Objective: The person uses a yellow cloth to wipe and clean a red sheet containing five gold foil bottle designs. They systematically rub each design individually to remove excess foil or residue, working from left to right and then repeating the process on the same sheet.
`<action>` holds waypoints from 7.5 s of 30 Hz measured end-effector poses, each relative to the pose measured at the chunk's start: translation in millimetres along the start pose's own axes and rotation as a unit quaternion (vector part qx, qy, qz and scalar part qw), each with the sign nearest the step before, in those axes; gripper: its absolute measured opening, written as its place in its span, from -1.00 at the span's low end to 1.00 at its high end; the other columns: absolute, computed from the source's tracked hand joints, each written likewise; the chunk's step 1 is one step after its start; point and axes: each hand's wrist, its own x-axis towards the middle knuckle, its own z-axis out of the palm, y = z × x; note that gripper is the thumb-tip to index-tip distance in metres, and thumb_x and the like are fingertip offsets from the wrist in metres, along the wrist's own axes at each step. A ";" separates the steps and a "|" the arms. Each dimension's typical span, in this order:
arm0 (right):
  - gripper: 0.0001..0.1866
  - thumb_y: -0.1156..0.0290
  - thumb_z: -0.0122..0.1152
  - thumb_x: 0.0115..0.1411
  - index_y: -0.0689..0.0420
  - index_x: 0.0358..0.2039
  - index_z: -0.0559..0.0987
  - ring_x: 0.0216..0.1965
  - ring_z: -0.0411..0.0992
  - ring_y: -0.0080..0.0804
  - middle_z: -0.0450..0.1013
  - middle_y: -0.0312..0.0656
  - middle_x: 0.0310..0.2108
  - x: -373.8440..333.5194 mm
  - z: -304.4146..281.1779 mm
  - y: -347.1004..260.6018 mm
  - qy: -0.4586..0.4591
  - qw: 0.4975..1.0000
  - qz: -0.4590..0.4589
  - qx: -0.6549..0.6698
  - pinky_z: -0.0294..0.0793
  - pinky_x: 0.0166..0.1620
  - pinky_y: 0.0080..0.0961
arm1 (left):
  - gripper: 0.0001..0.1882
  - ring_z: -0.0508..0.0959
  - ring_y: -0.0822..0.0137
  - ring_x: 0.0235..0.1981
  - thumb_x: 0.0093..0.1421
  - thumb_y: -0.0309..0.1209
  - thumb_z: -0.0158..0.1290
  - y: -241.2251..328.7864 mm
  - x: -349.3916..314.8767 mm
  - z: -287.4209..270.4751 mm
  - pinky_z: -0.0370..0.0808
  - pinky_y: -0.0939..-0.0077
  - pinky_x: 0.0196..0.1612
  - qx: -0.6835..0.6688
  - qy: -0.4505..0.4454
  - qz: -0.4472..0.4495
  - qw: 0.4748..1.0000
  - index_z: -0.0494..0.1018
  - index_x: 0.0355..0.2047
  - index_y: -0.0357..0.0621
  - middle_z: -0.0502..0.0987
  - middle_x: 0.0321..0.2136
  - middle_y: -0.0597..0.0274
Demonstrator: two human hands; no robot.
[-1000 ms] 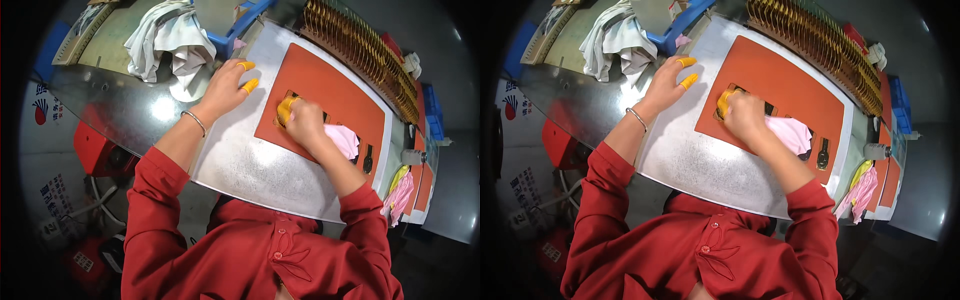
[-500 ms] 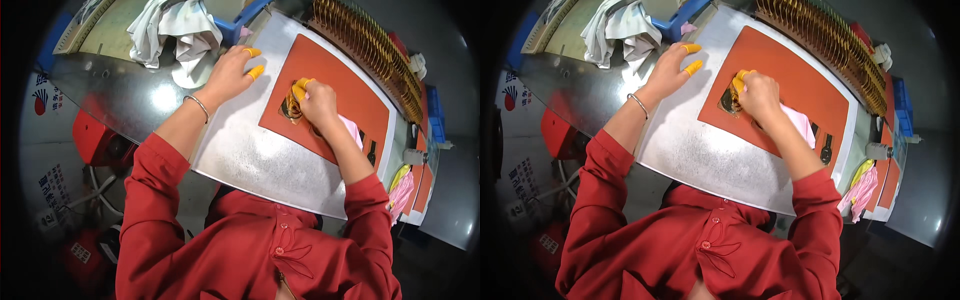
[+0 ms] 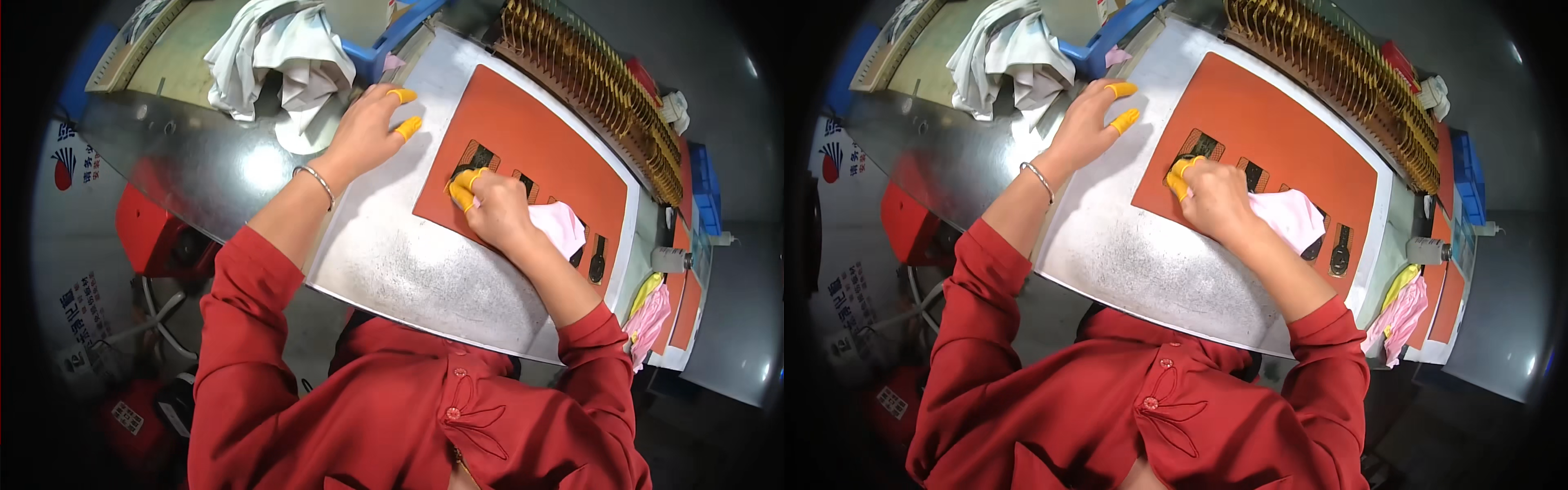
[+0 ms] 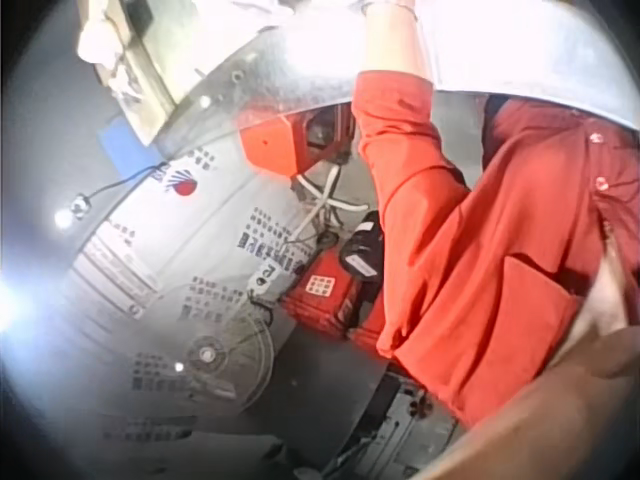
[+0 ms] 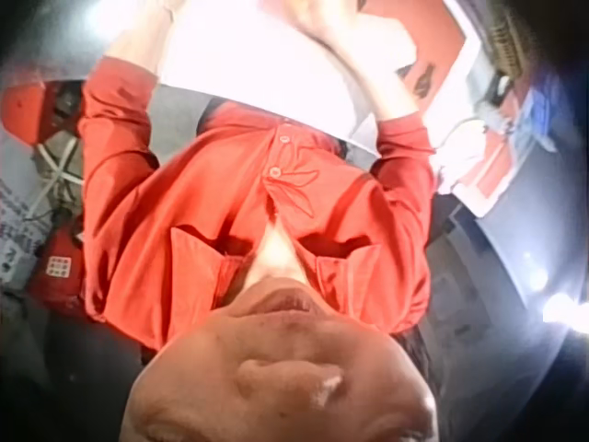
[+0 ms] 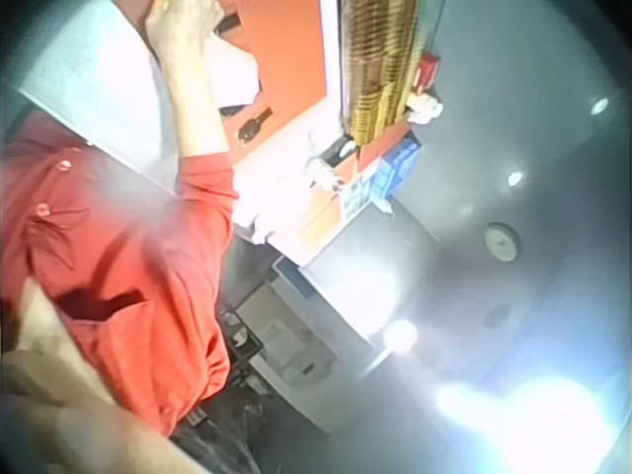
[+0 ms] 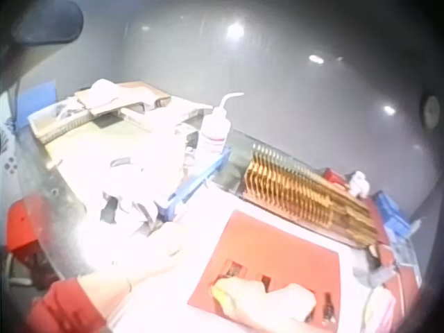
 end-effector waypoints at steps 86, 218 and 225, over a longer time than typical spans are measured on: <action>-0.90 0.45 0.17 -0.06 0.19 -0.50 0.55 -0.49 0.46 -0.06 0.48 -0.03 -0.53 26.8 -4.9 44.0 0.026 0.997 0.073 -0.028 0.43 -0.40 -0.23 | -0.67 0.36 0.05 0.01 0.09 -0.39 0.08 4.2 -0.2 -0.2 0.29 0.31 0.07 -0.004 -0.014 0.007 1.000 0.42 -0.13 -0.25 0.39 -0.06 0.05; -0.76 0.30 0.22 -0.03 0.22 -0.43 0.58 -0.45 0.47 -0.11 0.49 -0.02 -0.53 -292.3 -306.8 187.4 0.168 0.888 0.408 -0.130 0.41 -0.35 -0.31 | -0.36 0.24 0.02 0.13 -0.06 -0.48 0.17 92.3 -7.8 31.0 0.19 0.28 0.17 -0.008 -0.199 0.089 0.976 0.24 0.08 -0.24 0.24 0.09 -0.02; -0.83 0.40 0.16 -0.06 0.15 -0.42 0.59 -0.31 0.48 -0.10 0.51 -0.05 -0.43 -304.3 -305.3 282.0 0.128 0.855 0.420 -0.276 0.45 -0.23 -0.23 | -0.15 0.13 -0.05 0.19 -0.26 -0.34 0.33 124.8 -5.5 57.7 0.09 0.12 0.23 0.071 -0.237 0.146 0.958 0.19 0.08 -0.20 0.16 0.15 -0.01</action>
